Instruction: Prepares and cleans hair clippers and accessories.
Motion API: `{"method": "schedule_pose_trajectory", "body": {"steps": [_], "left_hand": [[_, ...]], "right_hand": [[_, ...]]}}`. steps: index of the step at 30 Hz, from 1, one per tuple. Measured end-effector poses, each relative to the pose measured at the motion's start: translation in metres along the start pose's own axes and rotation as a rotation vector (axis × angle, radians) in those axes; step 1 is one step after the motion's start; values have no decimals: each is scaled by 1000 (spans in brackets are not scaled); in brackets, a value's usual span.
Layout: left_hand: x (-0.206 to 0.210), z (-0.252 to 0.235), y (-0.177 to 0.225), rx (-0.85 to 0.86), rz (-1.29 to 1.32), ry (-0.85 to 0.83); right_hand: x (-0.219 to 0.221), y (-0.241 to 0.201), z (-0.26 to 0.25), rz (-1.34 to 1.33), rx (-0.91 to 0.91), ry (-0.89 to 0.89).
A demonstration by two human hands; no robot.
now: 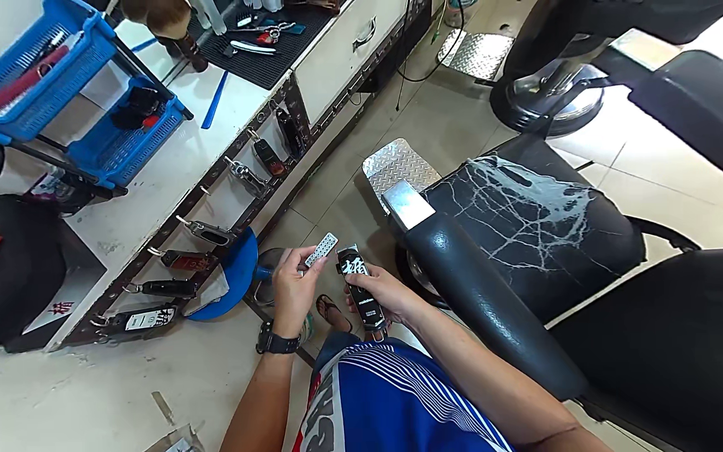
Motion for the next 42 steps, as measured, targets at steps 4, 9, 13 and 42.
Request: {"method": "schedule_pose_trajectory", "body": {"steps": [4, 9, 13, 42], "left_hand": [[5, 5, -3, -8, -61, -88], [3, -16, 26, 158, -186, -71], [-10, -19, 24, 175, -255, -179], [18, -87, 86, 532, -873, -852]], "right_hand": [[0, -2, 1, 37, 14, -11], [4, 0, -2, 80, 14, -26], [0, -3, 0, 83, 17, -20], [-20, -23, -16, 925, 20, -13]]}}
Point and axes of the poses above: each hand's wrist, its own z-axis away from the middle knuckle, its own x-axis out of the palm, y = z × x, the point moved 2 cm from there along -z, towards the middle knuckle, and after that the axes turned 2 degrees about y, right-handed, at the moved point
